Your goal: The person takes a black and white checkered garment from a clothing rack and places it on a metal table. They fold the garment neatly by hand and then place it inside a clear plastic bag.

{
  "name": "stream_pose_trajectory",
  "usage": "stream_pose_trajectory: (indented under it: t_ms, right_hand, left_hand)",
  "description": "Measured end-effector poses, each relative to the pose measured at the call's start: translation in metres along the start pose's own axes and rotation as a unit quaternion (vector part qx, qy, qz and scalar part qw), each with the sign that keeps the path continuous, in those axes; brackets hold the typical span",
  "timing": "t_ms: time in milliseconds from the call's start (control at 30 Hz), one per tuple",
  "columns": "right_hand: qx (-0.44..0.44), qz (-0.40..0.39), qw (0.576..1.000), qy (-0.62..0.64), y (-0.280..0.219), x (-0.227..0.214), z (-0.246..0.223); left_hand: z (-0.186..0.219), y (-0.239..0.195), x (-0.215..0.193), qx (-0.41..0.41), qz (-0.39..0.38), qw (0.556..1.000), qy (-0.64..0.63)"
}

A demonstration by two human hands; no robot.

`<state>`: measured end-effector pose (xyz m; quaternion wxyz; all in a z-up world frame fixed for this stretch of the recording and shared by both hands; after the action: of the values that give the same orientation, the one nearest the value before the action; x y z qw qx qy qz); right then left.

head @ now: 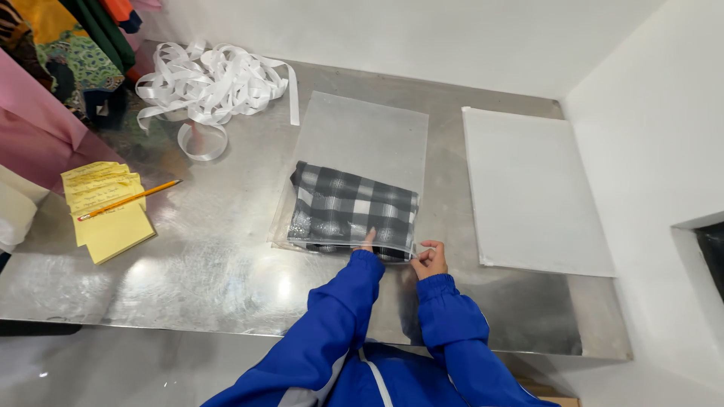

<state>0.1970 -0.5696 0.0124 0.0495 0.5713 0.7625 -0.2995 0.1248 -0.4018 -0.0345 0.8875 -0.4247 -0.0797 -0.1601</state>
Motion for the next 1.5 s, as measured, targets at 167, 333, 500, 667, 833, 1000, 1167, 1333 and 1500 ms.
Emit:
stream_pose_trajectory:
  t_ms: [167,333,500,667,833,1000,1167,1333,1500]
  right_hand:
    - [0.033,0.012,0.997,0.072,-0.005,-0.002,0.01]
    - [-0.006,0.039,0.998,0.042,-0.021,-0.001,0.01]
    - [-0.024,0.05,0.997,0.053,-0.016,-0.005,0.014]
    - [0.088,0.033,0.979,0.184,-0.03,-0.013,-0.009]
    - [0.291,-0.09,0.889,0.341,-0.052,-0.017,-0.015]
    - [0.341,-0.33,0.789,0.389,-0.076,0.015,-0.025]
    - [0.313,-0.359,0.811,0.341,-0.042,0.071,-0.003]
    - [0.358,-0.323,0.791,0.376,-0.046,0.099,-0.014]
    - [0.38,-0.253,0.787,0.415,-0.009,0.131,0.022]
  left_hand:
    - [0.013,0.0,-0.009,-0.006,0.007,0.996,-0.089]
    - [0.048,0.004,-0.05,0.052,0.062,0.983,-0.162]
    - [0.105,-0.015,-0.065,0.121,0.096,0.968,-0.199]
    - [0.045,0.071,-0.077,0.099,0.071,0.962,-0.245]
    - [0.034,0.032,-0.065,0.081,0.043,0.965,-0.245]
    - [0.037,0.03,-0.069,0.068,0.021,0.969,-0.238]
    - [0.041,0.021,-0.074,0.041,-0.001,0.961,-0.274]
    - [0.041,0.028,-0.08,0.053,0.003,0.966,-0.254]
    - [0.064,0.025,-0.088,0.134,0.062,0.988,-0.051]
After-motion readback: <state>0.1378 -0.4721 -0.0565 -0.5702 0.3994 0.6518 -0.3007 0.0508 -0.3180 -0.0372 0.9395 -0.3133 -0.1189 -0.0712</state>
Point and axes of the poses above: each hand's wrist, its own y-axis towards the middle knuckle, its own x-axis out of the palm, z = x × y, the point moved 1 cm from there along y, towards the middle knuckle, and after that the axes turned 12 degrees about x, right-handed, at the moved point
